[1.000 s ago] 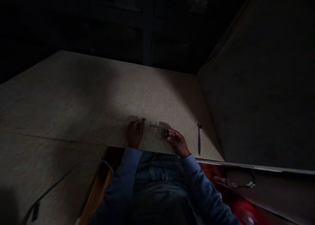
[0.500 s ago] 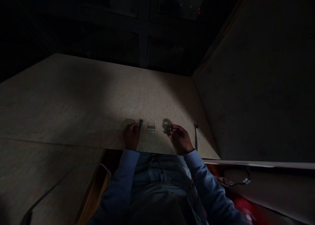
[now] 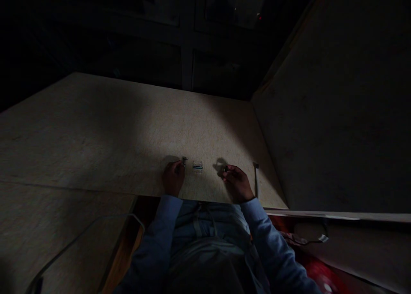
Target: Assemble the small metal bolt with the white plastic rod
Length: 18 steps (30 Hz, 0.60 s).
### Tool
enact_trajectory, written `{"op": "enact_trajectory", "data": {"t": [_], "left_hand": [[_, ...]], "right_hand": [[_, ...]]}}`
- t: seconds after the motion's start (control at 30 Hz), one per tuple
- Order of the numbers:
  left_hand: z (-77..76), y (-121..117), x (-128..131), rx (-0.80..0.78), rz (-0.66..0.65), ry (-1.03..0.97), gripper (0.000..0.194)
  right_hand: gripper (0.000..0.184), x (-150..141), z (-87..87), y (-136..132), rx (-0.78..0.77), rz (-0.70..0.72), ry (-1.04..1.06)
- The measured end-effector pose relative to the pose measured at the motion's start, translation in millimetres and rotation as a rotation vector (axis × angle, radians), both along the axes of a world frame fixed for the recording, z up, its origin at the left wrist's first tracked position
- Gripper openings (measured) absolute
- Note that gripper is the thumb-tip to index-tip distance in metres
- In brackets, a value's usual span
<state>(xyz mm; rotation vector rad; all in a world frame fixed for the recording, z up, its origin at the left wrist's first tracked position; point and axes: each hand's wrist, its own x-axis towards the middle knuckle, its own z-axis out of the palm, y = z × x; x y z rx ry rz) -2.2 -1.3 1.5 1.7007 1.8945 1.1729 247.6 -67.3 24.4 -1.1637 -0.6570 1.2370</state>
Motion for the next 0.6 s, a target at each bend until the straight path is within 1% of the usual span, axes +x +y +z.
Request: {"op": "enact_trajectory", "data": {"t": [0.13, 0.27, 0.47, 0.53, 0.6], "left_hand": [[5.1, -0.8, 4.7, -0.030, -0.024, 0.081, 0.029], [5.0, -1.4, 6.3, -0.027, -0.031, 0.134, 0.028], [1.6, -4.5, 2.8, 0.015, -0.040, 0.077, 0.026], [0.2, -6.1, 1.1, 0.026, -0.047, 0.063, 0.026], [-1.6, -7.9, -0.6, 0.034, -0.047, 0.055, 0.025]], "right_hand": [[0.043, -5.7, 5.7, 0.1, -0.009, -0.003, -0.029], [0.046, -9.2, 12.6, -0.1, -0.011, 0.020, -0.089], [0.048, -9.0, 25.8, -2.1, 0.006, 0.089, -0.225], [0.048, -5.0, 29.9, -4.2, 0.031, 0.085, -0.296], [0.049, 4.2, 32.6, -7.1, 0.049, 0.057, -0.423]]}}
